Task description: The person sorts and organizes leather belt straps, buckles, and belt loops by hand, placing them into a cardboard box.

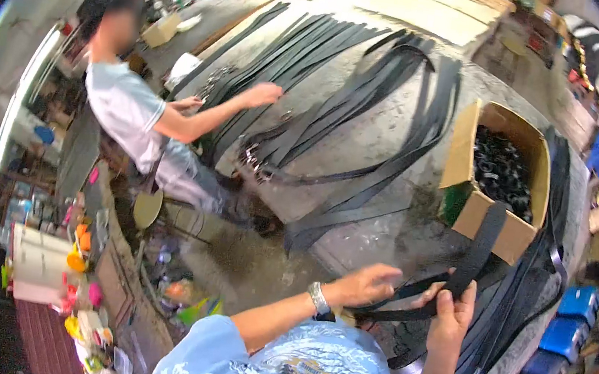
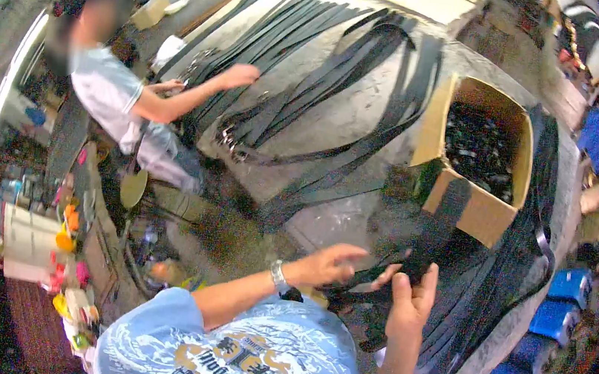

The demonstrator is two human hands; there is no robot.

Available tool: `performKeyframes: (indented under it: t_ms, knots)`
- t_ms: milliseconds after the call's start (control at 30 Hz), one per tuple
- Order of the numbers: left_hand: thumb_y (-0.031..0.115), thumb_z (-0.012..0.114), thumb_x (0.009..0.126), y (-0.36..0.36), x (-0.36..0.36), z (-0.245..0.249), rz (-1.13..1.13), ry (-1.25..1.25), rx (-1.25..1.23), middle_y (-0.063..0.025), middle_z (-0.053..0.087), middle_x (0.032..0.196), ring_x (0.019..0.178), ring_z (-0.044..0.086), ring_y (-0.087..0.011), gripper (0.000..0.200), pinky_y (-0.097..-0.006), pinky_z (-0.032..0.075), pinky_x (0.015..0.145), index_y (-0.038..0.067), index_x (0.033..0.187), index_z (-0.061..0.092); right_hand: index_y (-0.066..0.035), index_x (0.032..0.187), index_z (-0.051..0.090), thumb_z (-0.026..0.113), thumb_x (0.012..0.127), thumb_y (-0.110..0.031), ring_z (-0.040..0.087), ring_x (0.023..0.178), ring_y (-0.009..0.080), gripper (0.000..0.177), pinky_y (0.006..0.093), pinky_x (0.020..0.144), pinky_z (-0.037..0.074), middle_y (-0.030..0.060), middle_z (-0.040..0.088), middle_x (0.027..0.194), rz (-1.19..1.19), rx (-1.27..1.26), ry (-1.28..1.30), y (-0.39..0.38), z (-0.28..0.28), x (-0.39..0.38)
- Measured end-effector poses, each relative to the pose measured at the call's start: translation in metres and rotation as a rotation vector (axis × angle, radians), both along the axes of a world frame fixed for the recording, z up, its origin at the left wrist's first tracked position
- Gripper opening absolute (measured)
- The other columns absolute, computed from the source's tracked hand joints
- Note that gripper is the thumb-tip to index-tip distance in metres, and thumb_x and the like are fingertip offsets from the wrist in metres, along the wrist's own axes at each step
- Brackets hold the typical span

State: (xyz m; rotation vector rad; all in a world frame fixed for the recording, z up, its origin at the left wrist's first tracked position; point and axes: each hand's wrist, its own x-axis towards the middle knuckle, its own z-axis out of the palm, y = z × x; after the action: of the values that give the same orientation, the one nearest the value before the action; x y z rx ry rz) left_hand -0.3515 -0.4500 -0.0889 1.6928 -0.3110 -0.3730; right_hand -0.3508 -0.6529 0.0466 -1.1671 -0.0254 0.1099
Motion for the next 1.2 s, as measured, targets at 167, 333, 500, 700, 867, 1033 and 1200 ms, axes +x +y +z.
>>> performKeyframes:
  t_ms: [167,333,500,700,867,1033,1200]
  knots:
    - [0.031,0.063,0.095,0.083,0.025,0.002,0.302,-0.046,0.221,-0.0087,0.059,0.118,0.102,0.06,-0.016,0.044,-0.0306,0.05,0.089,0.003,0.128,0.056,-0.005,0.129,0.042,0.054,0.097,-0.013,0.058,0.068,0.018,0.035,0.0349,0.065,0.053,0.0082,0.057,0.083,0.015,-0.014,0.108,-0.005,-0.027,0.004]
    - [0.03,0.065,0.094,0.177,0.075,0.009,0.512,-0.151,0.244,-0.0045,0.062,0.109,0.094,0.059,-0.0119,0.038,-0.0269,0.05,0.082,0.003,0.121,0.061,-0.005,0.127,0.041,0.055,0.096,-0.012,0.057,0.068,0.018,0.034,0.0352,0.063,0.053,0.0082,0.056,0.082,-0.01,-0.046,0.193,0.034,-0.043,0.01]
    - [0.029,0.065,0.093,0.298,0.143,0.005,0.612,-0.23,0.367,-0.0101,0.064,0.108,0.095,0.064,-0.0173,0.037,-0.0303,0.051,0.081,0.003,0.119,0.062,-0.004,0.125,0.04,0.053,0.095,-0.007,0.056,0.068,0.0176,0.033,0.0348,0.062,0.052,0.0079,0.056,0.082,-0.054,-0.073,0.286,0.101,-0.038,0.037]
    - [0.023,0.065,0.091,0.392,0.194,-0.016,0.749,-0.189,0.353,-0.0164,0.067,0.109,0.095,0.067,-0.025,0.034,-0.033,0.053,0.083,-0.001,0.115,0.063,-0.002,0.126,0.039,0.054,0.094,-0.007,0.057,0.07,0.0185,0.036,0.0359,0.061,0.052,0.0085,0.056,0.083,-0.114,-0.059,0.297,0.16,-0.018,0.061]
    - [0.021,0.066,0.09,0.395,0.205,-0.024,0.661,-0.21,0.432,-0.0159,0.065,0.109,0.094,0.065,-0.0263,0.033,-0.0352,0.052,0.085,-0.001,0.115,0.062,-0.002,0.128,0.038,0.053,0.095,-0.007,0.058,0.069,0.0198,0.036,0.0363,0.062,0.053,0.0099,0.057,0.084,-0.176,-0.048,0.31,0.181,0.009,0.076]
    - [0.033,0.071,0.083,0.345,0.203,-0.052,0.565,-0.457,0.693,-0.0231,0.049,0.133,0.124,0.047,-0.0381,0.051,-0.0435,0.039,0.103,0.003,0.122,0.059,-0.003,0.127,0.039,0.053,0.095,-0.008,0.058,0.068,0.0193,0.035,0.0341,0.061,0.053,0.0107,0.058,0.084,-0.193,-0.138,0.218,0.164,0.014,0.071]
    - [0.058,0.073,0.073,0.363,0.257,-0.049,0.664,-0.267,1.085,-0.0237,0.021,0.155,0.141,0.026,-0.0416,0.097,-0.0582,0.021,0.112,0.013,0.149,0.031,-0.004,0.125,0.041,0.054,0.095,-0.008,0.058,0.066,0.0182,0.033,0.0325,0.058,0.053,0.0083,0.057,0.083,-0.259,-0.14,0.299,0.158,0.0,0.057]
